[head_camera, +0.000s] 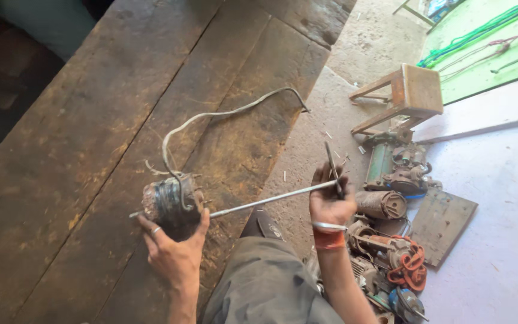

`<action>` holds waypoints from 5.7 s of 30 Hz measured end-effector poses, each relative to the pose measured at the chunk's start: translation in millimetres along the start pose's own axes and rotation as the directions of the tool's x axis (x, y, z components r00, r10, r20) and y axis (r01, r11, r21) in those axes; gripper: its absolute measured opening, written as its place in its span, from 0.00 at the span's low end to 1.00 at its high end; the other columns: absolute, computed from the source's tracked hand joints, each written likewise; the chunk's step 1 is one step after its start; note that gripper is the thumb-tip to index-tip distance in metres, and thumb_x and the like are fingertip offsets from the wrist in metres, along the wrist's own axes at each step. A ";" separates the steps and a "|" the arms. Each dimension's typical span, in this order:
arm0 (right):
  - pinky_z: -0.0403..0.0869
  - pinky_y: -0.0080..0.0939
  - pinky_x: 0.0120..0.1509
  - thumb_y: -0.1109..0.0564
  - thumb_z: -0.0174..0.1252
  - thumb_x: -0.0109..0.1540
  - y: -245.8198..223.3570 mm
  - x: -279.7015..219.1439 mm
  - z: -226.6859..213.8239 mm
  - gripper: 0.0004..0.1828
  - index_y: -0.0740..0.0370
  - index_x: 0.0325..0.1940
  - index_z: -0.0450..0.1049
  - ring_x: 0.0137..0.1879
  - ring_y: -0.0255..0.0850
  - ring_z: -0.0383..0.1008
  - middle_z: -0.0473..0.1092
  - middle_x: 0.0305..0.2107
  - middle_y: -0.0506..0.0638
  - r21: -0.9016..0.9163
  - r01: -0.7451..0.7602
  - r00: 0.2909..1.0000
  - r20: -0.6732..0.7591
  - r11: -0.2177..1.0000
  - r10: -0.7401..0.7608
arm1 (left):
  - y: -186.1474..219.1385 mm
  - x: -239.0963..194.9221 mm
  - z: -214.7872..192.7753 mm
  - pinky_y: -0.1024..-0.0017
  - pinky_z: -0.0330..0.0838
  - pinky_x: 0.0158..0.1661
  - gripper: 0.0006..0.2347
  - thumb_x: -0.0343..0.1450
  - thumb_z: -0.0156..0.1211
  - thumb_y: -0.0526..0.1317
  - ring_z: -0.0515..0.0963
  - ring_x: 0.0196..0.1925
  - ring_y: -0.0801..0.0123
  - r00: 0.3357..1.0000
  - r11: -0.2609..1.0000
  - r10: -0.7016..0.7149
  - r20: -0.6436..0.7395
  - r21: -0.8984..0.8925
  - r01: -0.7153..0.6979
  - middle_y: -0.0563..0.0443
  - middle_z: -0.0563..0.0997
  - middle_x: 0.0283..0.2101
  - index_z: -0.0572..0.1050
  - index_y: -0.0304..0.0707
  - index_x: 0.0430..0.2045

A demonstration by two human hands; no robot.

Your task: The person uses a T-handle wrench to repeatedly tighten a bolt on a cylindrical motor component resting on a wooden workbench. The person holds the motor with one hand and turns the wrench with the other, occasionally repositioning the motor.

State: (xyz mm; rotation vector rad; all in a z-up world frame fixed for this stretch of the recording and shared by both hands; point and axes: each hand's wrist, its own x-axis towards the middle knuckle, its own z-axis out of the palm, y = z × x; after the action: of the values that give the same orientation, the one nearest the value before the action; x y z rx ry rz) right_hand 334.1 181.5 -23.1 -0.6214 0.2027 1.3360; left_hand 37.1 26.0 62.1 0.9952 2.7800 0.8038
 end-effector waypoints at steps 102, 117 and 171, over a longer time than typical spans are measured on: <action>0.80 0.51 0.43 0.52 0.51 0.68 19.3 53.0 82.7 0.15 0.61 0.42 0.80 0.38 0.44 0.82 0.80 0.37 0.57 -0.842 0.536 0.785 0.471 0.061 -0.402 | -28.1 -4.7 12.9 0.57 0.83 0.46 0.52 0.62 0.72 0.71 0.85 0.51 0.40 0.999 0.989 0.049 -0.017 -0.136 -0.050 0.20 0.78 0.54 0.62 0.16 0.66; 0.78 0.43 0.49 0.54 0.48 0.71 -21.7 118.2 72.6 0.16 0.64 0.36 0.77 0.38 0.43 0.80 0.79 0.32 0.56 -0.851 0.330 0.837 0.064 -0.409 0.543 | -41.4 0.4 15.1 0.57 0.84 0.48 0.53 0.63 0.71 0.71 0.85 0.53 0.41 0.994 0.971 0.113 -0.003 -0.211 -0.111 0.20 0.79 0.54 0.61 0.16 0.67; 0.79 0.75 0.51 0.41 0.48 0.69 32.0 51.9 33.3 0.23 0.62 0.47 0.75 0.41 0.42 0.72 0.73 0.33 0.54 -0.363 0.306 0.899 0.413 0.880 -0.143 | -27.5 -11.9 18.7 0.56 0.85 0.47 0.52 0.66 0.67 0.72 0.84 0.55 0.38 0.998 0.986 0.045 -0.053 -0.160 -0.053 0.19 0.76 0.58 0.59 0.18 0.67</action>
State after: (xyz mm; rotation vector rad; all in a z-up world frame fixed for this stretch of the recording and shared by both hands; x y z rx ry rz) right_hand 309.5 246.0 -30.4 -0.7088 -0.4772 1.2446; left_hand 35.5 9.3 31.0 1.0313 2.6876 1.0548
